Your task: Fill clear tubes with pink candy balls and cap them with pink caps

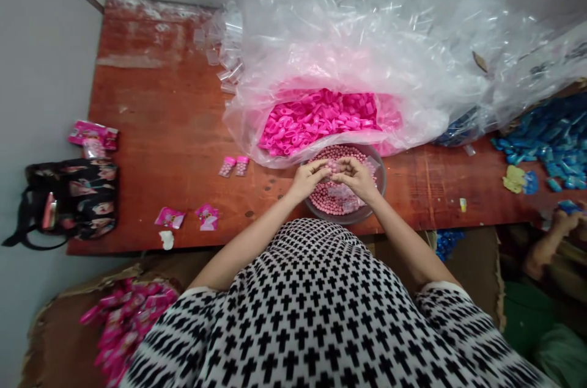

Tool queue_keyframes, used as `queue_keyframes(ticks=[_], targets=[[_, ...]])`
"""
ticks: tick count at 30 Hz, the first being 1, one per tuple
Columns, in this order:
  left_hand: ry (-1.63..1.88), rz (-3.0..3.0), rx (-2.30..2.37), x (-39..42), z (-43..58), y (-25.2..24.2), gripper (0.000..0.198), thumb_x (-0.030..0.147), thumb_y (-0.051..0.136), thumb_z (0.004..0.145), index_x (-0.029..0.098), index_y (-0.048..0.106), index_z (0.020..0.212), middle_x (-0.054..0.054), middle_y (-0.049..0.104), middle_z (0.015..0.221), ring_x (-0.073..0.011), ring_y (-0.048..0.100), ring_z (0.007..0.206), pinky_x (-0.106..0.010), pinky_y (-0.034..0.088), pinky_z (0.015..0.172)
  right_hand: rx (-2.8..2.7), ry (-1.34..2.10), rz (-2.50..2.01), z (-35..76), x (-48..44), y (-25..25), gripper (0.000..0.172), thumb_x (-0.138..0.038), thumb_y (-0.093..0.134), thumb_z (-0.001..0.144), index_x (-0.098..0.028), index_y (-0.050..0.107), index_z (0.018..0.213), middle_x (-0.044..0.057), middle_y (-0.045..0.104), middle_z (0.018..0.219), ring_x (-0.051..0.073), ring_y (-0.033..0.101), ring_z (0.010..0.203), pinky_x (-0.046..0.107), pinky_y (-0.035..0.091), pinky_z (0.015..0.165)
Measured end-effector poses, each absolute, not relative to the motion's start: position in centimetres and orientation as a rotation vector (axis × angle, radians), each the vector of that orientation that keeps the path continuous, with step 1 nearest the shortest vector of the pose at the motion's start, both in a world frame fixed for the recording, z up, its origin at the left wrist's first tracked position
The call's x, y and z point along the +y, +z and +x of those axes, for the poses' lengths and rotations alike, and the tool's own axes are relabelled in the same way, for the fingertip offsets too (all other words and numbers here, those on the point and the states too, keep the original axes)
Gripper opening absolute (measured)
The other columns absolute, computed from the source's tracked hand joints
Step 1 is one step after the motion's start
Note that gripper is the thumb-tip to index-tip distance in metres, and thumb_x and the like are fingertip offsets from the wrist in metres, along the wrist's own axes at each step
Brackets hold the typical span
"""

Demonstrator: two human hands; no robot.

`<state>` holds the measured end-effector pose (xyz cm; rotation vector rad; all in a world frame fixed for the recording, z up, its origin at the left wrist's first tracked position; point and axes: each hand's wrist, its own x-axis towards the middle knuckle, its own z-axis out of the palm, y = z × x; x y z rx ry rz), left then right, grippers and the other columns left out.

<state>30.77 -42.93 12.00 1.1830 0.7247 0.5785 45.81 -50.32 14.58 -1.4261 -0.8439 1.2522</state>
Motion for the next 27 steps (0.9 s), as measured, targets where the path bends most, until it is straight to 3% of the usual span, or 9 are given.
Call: queue_keyframes(ticks=[4, 9, 12, 18, 27], targets=[[0.522, 1.191, 0.733, -42.1, 30.6, 11.5, 0.048, 0.044, 0.065, 0.073, 0.012, 0.065, 0.109, -0.011, 0.07, 0.104, -0.0234, 0.067, 0.086, -0.039, 0.055, 0.077, -1.034, 1.236, -1.462, 47.1, -50.1, 15.4, 0.044, -0.03, 0.073, 0.068, -0.023, 0.059, 0.11, 0.0, 0.067, 0.087, 0.013, 0.064, 0.078, 0.027, 0.051, 0.073], [0.53, 1.527, 0.739, -41.3, 30.0, 12.3, 0.039, 0.036, 0.062, 0.077, 0.015, 0.066, 0.11, -0.009, 0.069, 0.109, -0.0231, 0.063, 0.099, -0.038, 0.047, 0.093, -1.449, 1.059, -1.531, 47.5, -49.8, 16.0, 0.041, -0.035, 0.065, 0.079, -0.025, 0.059, 0.118, 0.003, 0.067, 0.106, 0.015, 0.063, 0.085, 0.03, 0.049, 0.08], [0.562, 1.657, 0.765, -41.0, 29.5, 12.7, 0.032, 0.032, 0.057, 0.081, 0.018, 0.066, 0.109, -0.006, 0.069, 0.108, -0.0199, 0.063, 0.098, -0.034, 0.046, 0.092, -1.458, 0.951, -1.719, 48.0, -49.3, 15.0, 0.036, -0.032, 0.052, 0.088, -0.022, 0.055, 0.122, 0.005, 0.068, 0.103, 0.015, 0.064, 0.087, 0.029, 0.049, 0.082], [0.53, 1.659, 0.816, -40.9, 29.2, 12.0, 0.026, 0.029, 0.055, 0.083, 0.018, 0.065, 0.104, -0.004, 0.069, 0.097, -0.0162, 0.063, 0.086, -0.028, 0.049, 0.082, -2.073, 0.818, -2.464, 47.9, -46.7, 10.6, 0.025, -0.02, 0.043, 0.091, -0.011, 0.062, 0.104, 0.016, 0.066, 0.105, 0.023, 0.059, 0.102, 0.03, 0.044, 0.086], [0.551, 1.565, 0.916, -41.4, 29.4, 10.1, 0.028, 0.03, 0.055, 0.083, 0.018, 0.062, 0.107, -0.004, 0.069, 0.099, -0.0161, 0.064, 0.087, -0.026, 0.049, 0.079, -2.321, 0.936, -2.399, 46.7, -46.5, 9.2, 0.03, -0.013, 0.034, 0.092, -0.009, 0.058, 0.111, 0.019, 0.063, 0.109, 0.021, 0.06, 0.102, 0.027, 0.044, 0.083]])
